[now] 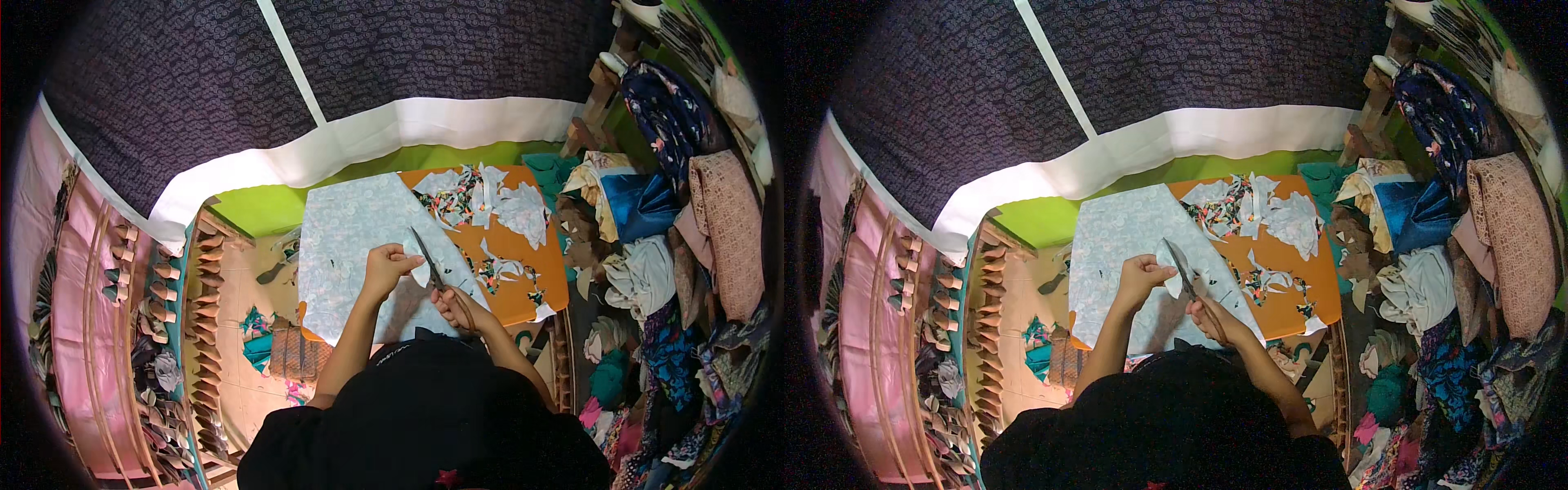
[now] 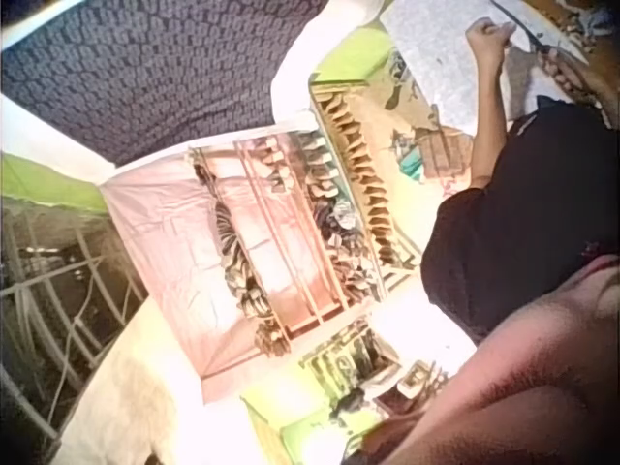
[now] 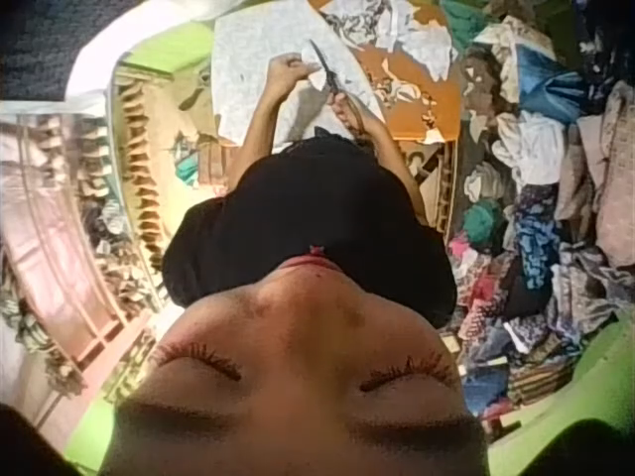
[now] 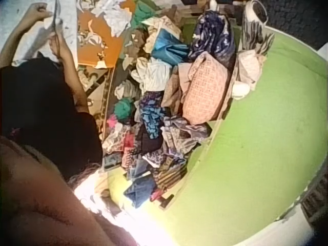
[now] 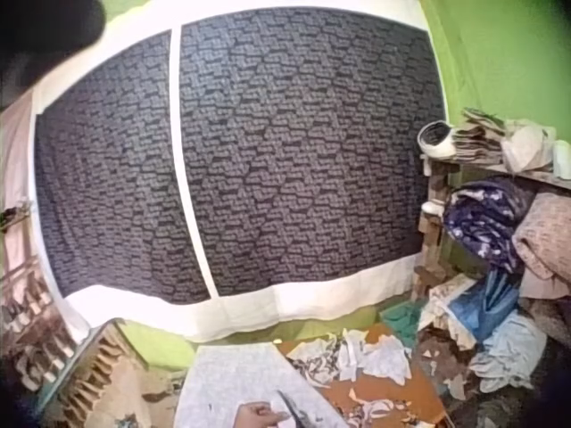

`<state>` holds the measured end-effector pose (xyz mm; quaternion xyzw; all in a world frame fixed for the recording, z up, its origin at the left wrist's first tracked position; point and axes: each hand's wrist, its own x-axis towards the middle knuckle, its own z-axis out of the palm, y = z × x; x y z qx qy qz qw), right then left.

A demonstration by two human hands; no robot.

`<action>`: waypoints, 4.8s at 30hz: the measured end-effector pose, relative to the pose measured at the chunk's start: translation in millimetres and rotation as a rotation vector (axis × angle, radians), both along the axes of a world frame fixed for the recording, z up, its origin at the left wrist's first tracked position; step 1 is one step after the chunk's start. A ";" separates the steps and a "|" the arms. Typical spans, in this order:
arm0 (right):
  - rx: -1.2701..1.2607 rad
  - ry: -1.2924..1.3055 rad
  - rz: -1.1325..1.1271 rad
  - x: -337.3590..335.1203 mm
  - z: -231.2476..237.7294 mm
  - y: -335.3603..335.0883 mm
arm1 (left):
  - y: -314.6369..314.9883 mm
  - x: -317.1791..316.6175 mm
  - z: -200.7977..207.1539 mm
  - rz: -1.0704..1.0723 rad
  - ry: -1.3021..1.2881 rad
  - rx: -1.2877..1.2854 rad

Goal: Cutting out shoe upper components from light blue patterned fabric using scissors.

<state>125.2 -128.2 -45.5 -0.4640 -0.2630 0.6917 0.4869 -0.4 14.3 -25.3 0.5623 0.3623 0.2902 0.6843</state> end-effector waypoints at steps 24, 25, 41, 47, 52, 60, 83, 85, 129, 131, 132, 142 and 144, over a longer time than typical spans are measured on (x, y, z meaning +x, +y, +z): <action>0.402 -0.477 -0.113 6.2 12.7 -1.3 | -5.4 10.8 13.5 -0.058 0.035 0.024; 0.428 -0.558 -0.079 8.9 13.6 -2.8 | -5.2 11.9 13.0 -0.042 0.029 0.042; 0.011 -0.040 0.118 30.4 -4.3 -7.5 | -23.7 30.9 6.8 0.151 0.011 0.117; -0.012 -0.022 0.137 33.2 -4.2 -9.4 | -24.7 31.2 3.2 0.163 0.048 0.161; -0.010 -0.078 0.123 32.3 7.5 -11.6 | -29.7 32.5 8.9 0.196 0.027 0.145; 0.032 -0.112 0.155 34.2 1.5 -14.7 | -24.1 29.1 5.2 0.211 0.054 0.144; 0.009 -0.040 0.078 20.1 5.2 -3.5 | -20.4 22.1 8.5 0.237 0.008 0.167; -0.036 0.043 0.015 18.6 3.7 -0.6 | -19.9 20.5 7.7 0.218 0.041 0.197; 0.171 -0.192 0.032 -14.0 -8.2 11.8 | -10.5 -9.1 4.8 0.042 0.067 0.162; 0.252 -0.432 0.018 -16.9 3.5 11.7 | -6.2 -8.7 3.7 0.095 0.031 0.200; 0.323 -0.493 0.010 -18.0 6.0 11.7 | -3.4 -9.6 4.4 0.095 0.032 0.200; 0.025 0.171 0.069 -16.8 -8.5 11.1 | -1.3 -10.7 8.5 0.021 0.012 0.055; 0.028 0.144 0.071 -15.9 -7.1 11.7 | -2.5 -10.1 8.0 0.011 -0.029 0.035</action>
